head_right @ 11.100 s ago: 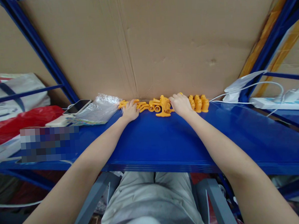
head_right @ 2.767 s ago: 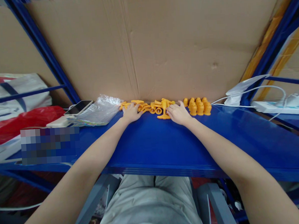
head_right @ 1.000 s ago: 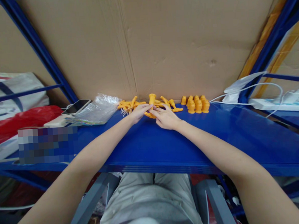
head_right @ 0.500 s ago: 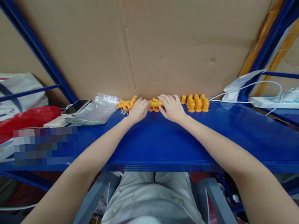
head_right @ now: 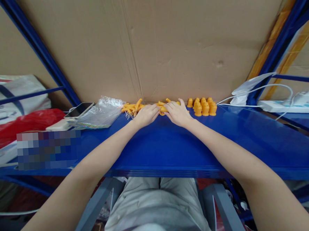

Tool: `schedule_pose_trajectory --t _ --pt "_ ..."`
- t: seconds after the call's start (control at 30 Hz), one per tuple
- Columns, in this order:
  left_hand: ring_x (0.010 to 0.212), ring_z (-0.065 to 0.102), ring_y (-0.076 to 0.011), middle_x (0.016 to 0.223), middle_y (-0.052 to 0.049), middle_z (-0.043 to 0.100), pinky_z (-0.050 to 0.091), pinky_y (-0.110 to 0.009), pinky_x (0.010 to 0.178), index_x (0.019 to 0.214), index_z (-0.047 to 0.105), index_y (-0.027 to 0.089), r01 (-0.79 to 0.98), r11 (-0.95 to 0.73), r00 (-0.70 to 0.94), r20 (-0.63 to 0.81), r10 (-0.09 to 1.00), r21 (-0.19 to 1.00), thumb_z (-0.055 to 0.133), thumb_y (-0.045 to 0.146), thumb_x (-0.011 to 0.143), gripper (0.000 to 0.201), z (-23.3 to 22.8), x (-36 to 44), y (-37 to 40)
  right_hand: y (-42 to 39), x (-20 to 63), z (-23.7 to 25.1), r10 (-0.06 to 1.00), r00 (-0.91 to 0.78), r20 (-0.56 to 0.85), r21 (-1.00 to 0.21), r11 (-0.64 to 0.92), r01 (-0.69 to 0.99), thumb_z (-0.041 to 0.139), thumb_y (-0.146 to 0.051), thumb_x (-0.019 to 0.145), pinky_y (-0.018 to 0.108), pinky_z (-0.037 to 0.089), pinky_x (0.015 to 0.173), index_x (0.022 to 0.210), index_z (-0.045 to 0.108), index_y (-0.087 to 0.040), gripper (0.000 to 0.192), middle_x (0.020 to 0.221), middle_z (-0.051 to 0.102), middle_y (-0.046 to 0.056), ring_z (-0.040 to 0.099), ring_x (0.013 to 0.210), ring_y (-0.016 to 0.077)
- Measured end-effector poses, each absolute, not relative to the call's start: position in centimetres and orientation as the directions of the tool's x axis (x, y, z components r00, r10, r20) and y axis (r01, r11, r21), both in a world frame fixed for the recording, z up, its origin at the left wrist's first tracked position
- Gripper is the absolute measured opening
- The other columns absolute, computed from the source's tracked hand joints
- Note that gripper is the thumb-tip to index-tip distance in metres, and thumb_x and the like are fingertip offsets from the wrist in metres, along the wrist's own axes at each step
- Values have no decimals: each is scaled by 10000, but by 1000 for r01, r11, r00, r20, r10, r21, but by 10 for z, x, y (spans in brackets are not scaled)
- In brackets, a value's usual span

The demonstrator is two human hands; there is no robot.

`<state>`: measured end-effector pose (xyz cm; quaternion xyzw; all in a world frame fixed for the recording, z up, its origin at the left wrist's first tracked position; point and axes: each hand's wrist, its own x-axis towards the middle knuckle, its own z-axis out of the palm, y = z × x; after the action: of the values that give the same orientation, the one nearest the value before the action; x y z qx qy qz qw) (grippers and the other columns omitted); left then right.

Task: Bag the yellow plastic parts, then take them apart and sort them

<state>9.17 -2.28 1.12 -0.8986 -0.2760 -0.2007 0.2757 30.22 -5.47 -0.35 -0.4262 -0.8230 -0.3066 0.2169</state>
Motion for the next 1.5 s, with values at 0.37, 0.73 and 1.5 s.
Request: schedule_pose_trajectory --t 0.37,0.73,1.5 --pt "982 718 -239 1052 -141 732 563 -359 868 1075 689 108 650 -726 717 495 491 -223 471 186 992 246 6 98 -26 -60 298 3 576 -584 573 420 405 812 318 -171 1005 529 244 1073 1150 630 -128 346 1101 703 181 589 1096 300" --pt "994 726 -231 1071 -137 744 585 -354 875 1096 698 110 623 -747 740 486 465 -233 467 194 992 267 6 95 -26 -61 302 2 551 -615 563 410 460 788 363 -320 1027 533 259 1054 1284 611 -90 424 1127 728 217 612 1143 331" --pt "1061 720 -241 1135 -152 744 562 -362 927 1148 695 110 678 -715 697 463 548 -174 511 187 982 259 11 99 -33 -62 299 6 542 -657 524 490 439 753 349 -230 1043 413 306 887 1194 644 -119 350 1121 715 192 574 1110 300"
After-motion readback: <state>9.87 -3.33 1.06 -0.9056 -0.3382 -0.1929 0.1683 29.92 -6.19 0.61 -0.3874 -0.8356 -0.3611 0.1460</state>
